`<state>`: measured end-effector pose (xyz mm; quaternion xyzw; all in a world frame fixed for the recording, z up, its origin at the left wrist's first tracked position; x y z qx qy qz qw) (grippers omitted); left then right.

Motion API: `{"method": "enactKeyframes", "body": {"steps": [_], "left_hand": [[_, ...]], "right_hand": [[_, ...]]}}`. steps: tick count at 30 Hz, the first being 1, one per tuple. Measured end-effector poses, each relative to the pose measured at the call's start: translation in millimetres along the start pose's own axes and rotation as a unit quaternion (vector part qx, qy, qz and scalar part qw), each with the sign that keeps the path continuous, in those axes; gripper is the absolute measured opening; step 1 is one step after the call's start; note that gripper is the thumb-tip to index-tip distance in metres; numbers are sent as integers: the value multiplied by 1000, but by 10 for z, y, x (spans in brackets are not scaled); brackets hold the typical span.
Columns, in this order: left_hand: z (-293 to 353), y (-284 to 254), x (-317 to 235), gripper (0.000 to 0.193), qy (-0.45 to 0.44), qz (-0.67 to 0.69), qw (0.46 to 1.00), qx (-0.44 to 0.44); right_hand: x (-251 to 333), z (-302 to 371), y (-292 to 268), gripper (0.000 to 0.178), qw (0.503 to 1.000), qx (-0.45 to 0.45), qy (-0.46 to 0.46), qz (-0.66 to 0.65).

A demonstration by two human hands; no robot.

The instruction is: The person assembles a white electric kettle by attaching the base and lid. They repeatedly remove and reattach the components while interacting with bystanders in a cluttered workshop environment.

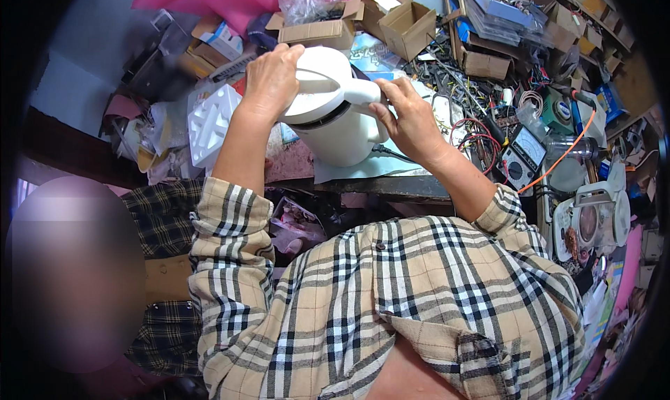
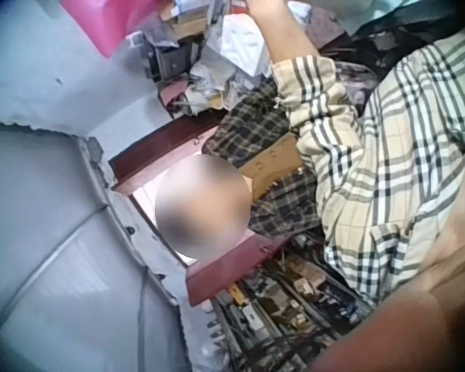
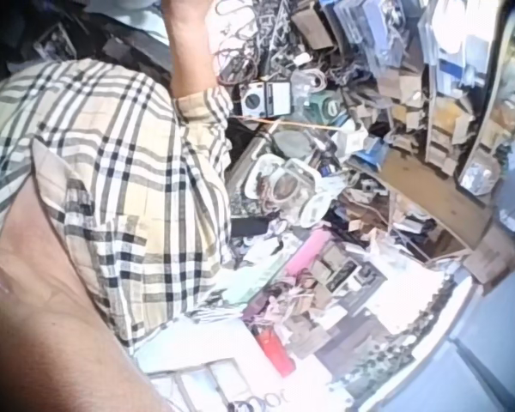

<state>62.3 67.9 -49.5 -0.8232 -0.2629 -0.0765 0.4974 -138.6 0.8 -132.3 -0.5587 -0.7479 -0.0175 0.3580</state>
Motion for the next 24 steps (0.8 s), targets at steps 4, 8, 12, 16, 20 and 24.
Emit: {"method": "enactKeyframes", "body": {"steps": [4,8,12,16,20,24], "left_hand": [[48,3,-1,32,-5,12,1000,19],[26,105,-33,19,15,41,998,-50],[60,84,-18,20,7,51,997,-58],[85,4,-71,21,-4,21,999,-40],[39,7,-52,20,16,1,1000,-25],[-25,35,-81,19,33,6,999,-26]], "right_hand": [[61,37,21,36,1000,-7,4,-5],[33,69,39,37,1000,-19,0,-4],[62,93,60,37,1000,-27,10,1],[24,113,26,37,999,-30,23,-28],[-6,98,27,36,998,-25,37,-47],[-29,115,15,36,996,-19,67,-52]]}}
Point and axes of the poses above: each hand's wrist, its own z-axis away from the middle knuckle, its own y-axis out of the palm, x = y × z, the point moved 5 cm from there along -z, towards the middle knuckle, and after that the axes turned 14 degrees about -z, right-handed, at the moved point
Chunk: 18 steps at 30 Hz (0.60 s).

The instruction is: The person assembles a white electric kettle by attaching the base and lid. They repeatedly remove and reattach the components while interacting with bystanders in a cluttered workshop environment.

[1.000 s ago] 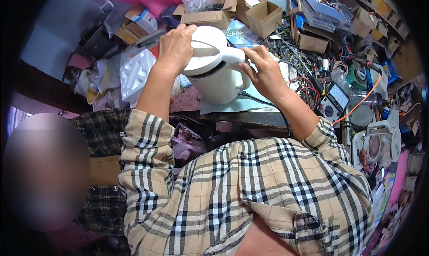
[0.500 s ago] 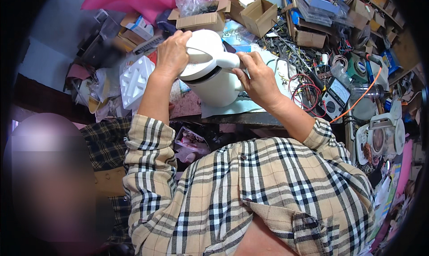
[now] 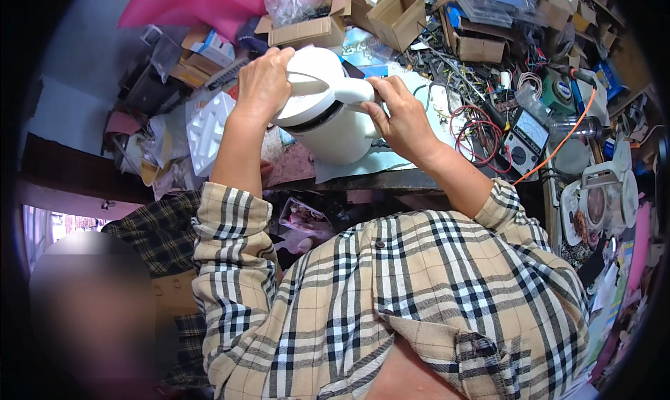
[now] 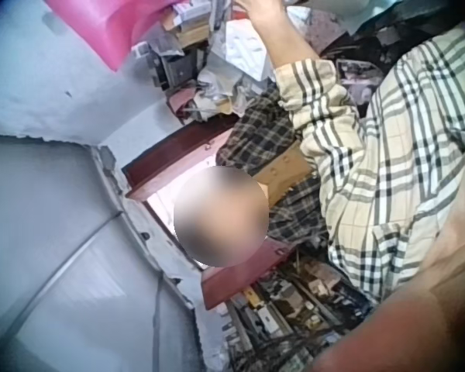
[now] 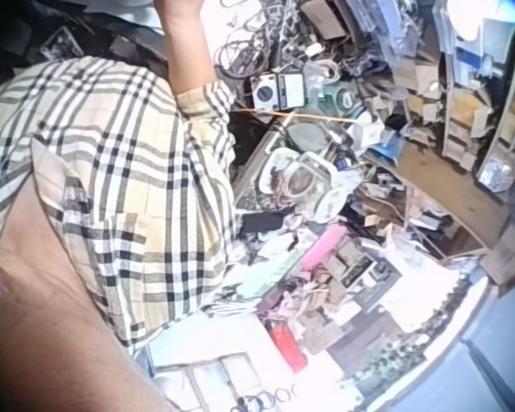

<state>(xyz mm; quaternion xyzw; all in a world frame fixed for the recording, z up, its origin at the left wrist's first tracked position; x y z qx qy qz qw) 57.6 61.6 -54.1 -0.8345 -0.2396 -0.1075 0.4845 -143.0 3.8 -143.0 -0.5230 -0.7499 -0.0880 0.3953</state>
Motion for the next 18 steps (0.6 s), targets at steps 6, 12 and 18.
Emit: {"method": "enactKeyframes", "body": {"steps": [6,12,18], "left_hand": [[59,-98,-94,18,-13,-29,999,-12],[27,-165,-134,18,-11,-65,998,2],[86,-57,-108,16,-5,-50,999,13]], "right_hand": [[-58,82,-4,42,998,-22,-12,-51],[-262,161,107,63,994,-14,4,-110],[-270,167,132,64,991,-7,12,-135]]}}
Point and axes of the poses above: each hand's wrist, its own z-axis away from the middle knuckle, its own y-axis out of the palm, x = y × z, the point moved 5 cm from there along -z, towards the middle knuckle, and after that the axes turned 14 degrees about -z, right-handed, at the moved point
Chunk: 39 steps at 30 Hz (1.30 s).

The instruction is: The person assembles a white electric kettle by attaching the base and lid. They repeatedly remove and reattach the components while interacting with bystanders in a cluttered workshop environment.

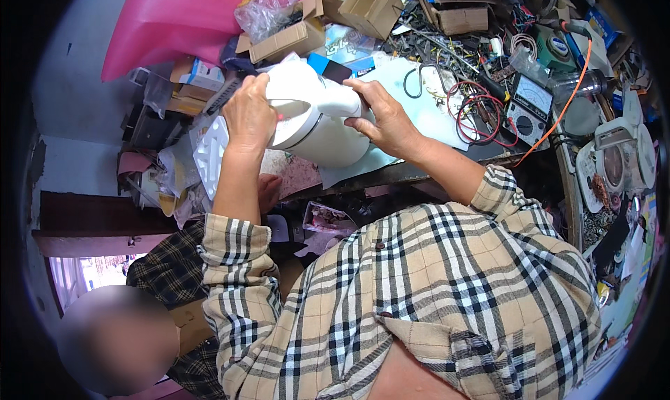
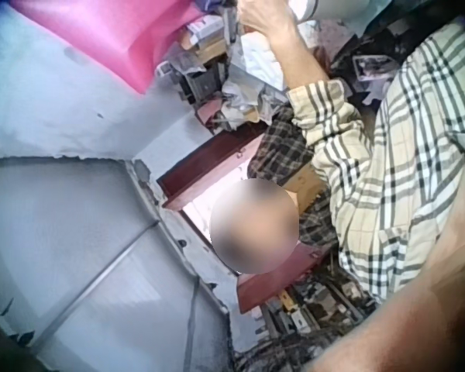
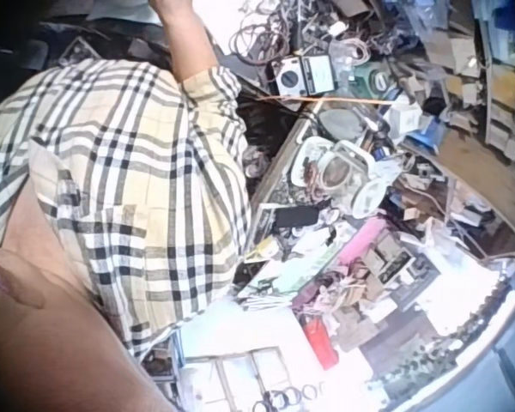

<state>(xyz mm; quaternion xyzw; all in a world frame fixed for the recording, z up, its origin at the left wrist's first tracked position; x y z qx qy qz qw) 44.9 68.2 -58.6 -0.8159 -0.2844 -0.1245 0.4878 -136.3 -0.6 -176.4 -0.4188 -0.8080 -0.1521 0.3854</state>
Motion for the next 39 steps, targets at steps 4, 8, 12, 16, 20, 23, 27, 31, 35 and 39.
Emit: {"method": "enactKeyframes", "body": {"steps": [4,8,12,16,20,23,27,31,35,39], "left_hand": [[24,18,-43,17,-5,12,1000,-15],[41,54,-39,20,-21,5,1000,-22],[26,110,-18,24,-15,1,1000,-20],[-23,147,31,24,1,3,1000,22],[-60,181,37,23,5,-2,999,33],[-34,180,24,25,-9,3,1000,24],[-46,205,-21,31,-33,1,997,67],[-19,258,76,35,-16,6,996,82],[-44,320,54,41,-14,3,996,89],[-41,266,107,40,-31,-31,995,89]], "right_hand": [[-31,-7,-16,67,1000,0,0,20],[0,-19,-11,69,1000,-5,-21,19],[5,2,-41,70,1000,-13,-10,13],[-104,67,-100,68,999,-16,-6,36],[-212,186,-119,65,999,-21,27,28],[-200,262,-117,62,998,-36,45,17],[-223,331,-88,59,996,-77,24,28],[-154,419,-24,58,992,-107,-43,46],[-179,415,58,61,995,-84,-36,33],[-80,314,289,67,998,-35,-40,32]]}}
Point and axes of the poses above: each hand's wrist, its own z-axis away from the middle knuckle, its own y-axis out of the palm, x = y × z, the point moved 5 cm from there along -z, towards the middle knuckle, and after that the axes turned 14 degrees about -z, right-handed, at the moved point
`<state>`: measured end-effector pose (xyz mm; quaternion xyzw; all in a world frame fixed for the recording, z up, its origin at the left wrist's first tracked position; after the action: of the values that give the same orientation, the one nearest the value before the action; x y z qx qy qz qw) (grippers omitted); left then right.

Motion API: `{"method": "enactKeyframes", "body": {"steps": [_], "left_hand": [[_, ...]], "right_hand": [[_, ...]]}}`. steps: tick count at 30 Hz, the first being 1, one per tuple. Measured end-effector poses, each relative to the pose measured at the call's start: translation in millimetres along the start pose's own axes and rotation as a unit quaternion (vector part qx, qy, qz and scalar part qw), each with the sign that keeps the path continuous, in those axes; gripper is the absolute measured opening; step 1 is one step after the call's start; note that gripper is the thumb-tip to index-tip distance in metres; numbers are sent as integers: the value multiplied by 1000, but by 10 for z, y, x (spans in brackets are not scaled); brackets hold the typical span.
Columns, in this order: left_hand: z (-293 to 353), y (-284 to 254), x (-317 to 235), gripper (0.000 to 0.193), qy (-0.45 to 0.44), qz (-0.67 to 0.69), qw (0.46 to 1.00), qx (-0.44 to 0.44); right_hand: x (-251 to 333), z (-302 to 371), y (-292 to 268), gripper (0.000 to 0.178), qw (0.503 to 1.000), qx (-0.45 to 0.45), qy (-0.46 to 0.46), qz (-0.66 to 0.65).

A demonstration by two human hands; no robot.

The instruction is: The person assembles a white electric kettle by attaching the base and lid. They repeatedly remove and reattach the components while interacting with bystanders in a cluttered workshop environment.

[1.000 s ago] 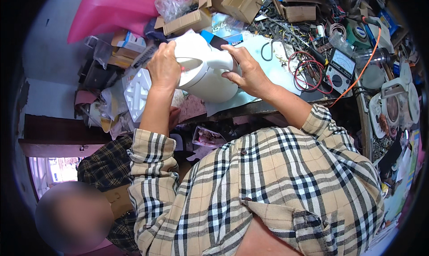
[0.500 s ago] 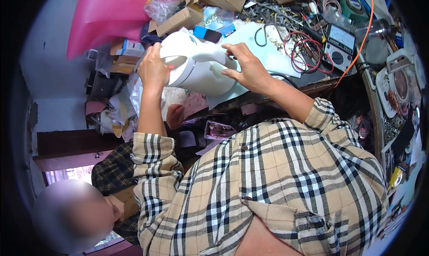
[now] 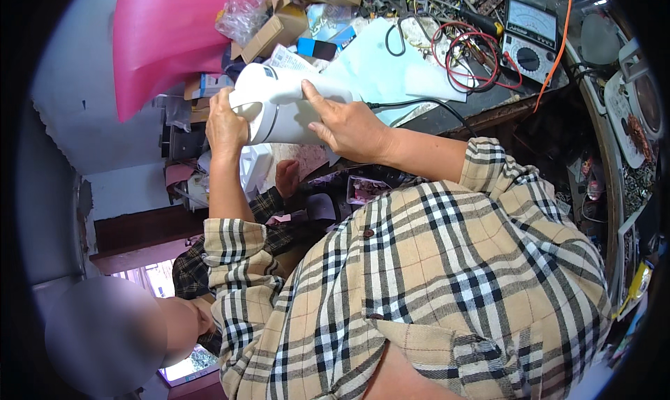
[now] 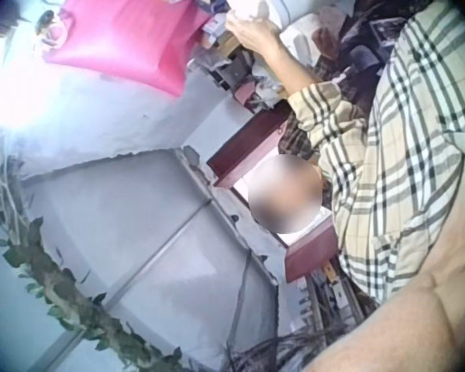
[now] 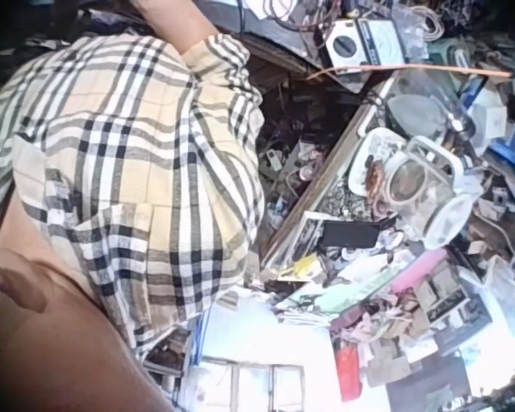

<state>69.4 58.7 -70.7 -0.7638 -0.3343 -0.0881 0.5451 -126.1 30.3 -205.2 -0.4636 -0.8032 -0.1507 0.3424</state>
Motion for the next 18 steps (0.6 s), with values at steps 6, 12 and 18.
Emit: {"method": "enactKeyframes", "body": {"steps": [6,12,18], "left_hand": [[-209,171,-64,40,-5,26,1000,11],[48,65,158,42,-26,8,999,24],[-27,190,180,45,-6,43,999,0]], "right_hand": [[-49,-108,77,81,999,35,24,33],[62,22,457,88,989,76,-24,122],[-75,17,483,87,983,96,-28,152]]}}
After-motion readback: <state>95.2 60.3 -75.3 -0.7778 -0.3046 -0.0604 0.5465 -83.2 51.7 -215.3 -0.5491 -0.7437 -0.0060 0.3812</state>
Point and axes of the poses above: each hand's wrist, its own z-axis away from the middle knuckle, its own y-axis out of the palm, x = y × z, the point moved 5 cm from there along -z, towards the middle knuckle, and after that the axes turned 14 degrees about -z, right-handed, at the moved point
